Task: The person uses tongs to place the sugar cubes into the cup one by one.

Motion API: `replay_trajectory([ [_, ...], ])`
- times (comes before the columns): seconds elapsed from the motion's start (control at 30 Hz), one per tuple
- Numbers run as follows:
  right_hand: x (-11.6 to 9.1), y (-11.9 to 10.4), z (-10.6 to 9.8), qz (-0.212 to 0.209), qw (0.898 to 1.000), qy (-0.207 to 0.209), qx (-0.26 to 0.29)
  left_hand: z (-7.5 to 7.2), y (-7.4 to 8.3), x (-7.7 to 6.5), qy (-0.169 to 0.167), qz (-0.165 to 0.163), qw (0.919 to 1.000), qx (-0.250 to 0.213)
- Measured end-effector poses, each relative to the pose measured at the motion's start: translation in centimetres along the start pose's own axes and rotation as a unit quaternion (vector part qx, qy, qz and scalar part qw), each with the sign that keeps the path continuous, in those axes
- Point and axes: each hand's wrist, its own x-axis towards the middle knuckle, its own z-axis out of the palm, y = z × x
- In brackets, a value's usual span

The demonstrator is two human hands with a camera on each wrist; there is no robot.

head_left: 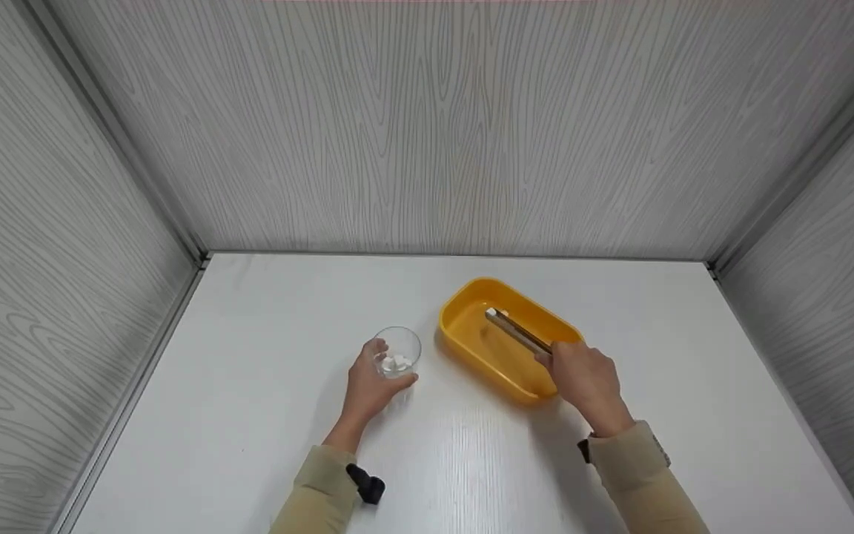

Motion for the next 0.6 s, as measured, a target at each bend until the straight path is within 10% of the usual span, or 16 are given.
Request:
replay_trajectory([
  [0.6,-2.7,-4.5,-0.9,-0.126,0.986,0.107,-0.019,0.7,0.1,-0.5,-0.023,0.014,0.9996,-0.007],
])
